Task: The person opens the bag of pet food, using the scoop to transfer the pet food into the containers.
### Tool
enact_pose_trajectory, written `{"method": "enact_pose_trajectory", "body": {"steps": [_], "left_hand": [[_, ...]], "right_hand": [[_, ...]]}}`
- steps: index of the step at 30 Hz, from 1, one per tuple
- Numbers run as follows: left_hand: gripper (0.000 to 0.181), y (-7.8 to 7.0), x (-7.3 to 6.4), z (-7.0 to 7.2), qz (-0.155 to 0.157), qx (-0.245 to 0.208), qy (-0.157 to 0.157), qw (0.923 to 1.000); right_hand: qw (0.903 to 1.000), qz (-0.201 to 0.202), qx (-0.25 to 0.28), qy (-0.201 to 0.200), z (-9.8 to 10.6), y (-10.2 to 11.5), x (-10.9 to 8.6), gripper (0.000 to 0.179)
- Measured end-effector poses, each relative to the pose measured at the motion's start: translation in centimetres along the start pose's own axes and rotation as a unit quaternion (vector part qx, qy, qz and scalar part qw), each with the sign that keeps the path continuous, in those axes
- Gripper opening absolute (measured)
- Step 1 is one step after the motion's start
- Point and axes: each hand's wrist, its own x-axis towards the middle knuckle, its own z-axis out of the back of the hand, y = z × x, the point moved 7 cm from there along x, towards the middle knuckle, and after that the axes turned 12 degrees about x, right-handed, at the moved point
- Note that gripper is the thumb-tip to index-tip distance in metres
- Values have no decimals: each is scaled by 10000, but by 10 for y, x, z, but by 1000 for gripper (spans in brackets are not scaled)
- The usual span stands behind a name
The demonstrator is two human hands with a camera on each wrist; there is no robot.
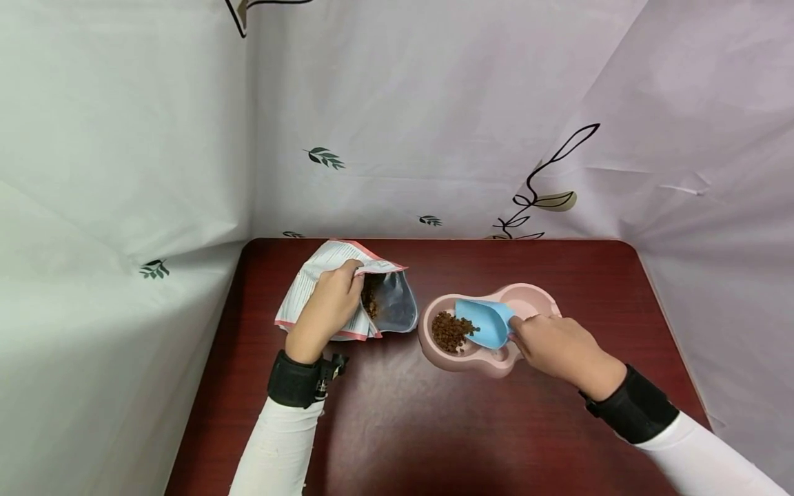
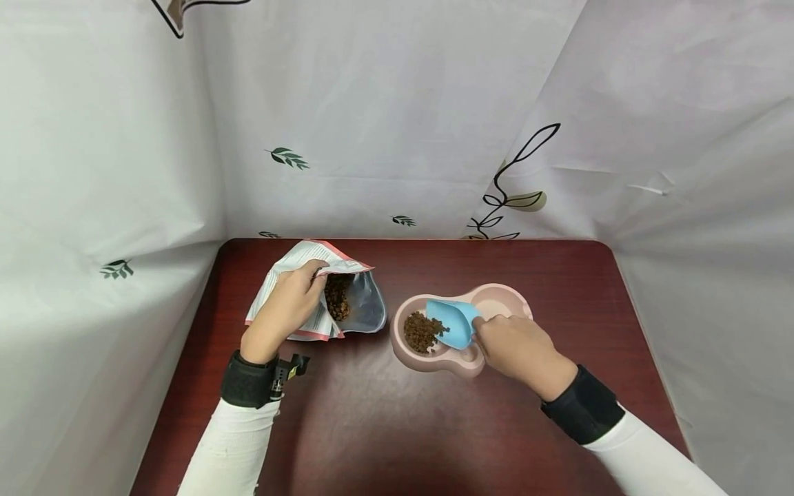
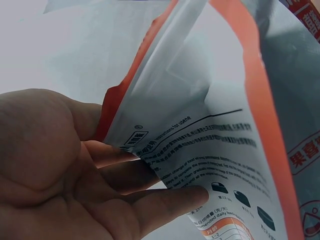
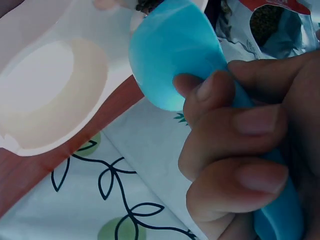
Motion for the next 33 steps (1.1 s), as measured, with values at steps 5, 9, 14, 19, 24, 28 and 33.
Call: {"method": "enact_pose_trajectory", "body": {"steps": [5, 9, 14, 19, 24, 28, 33], "left_hand": [[36, 0, 0, 1, 7, 31, -32, 10000], [37, 0, 0, 1, 3, 13, -8, 10000], [37, -1, 0, 0, -11, 3, -19, 10000], [35, -1, -1, 0, 13, 1, -27, 10000], [35, -2, -1, 0, 4, -22, -51, 10000], [36, -2, -1, 0, 7, -31, -50, 10000], [38, 0, -1, -3, 54, -67, 22, 10000]], "right_hand": [[9957, 309, -515, -699, 6, 5, -3, 18], [9917, 438, -681, -996, 8, 5, -5, 21], [9979, 158, -129, -610, 10, 0, -4, 21], [9960, 52, 827, -323, 16, -1, -3, 23], [9850, 319, 1674, -284, 23, 2, -2, 13], [9724, 388, 2299, -67, 27, 7, 3, 7], [9632, 473, 2644, 35, 32, 21, 12, 12]]}}
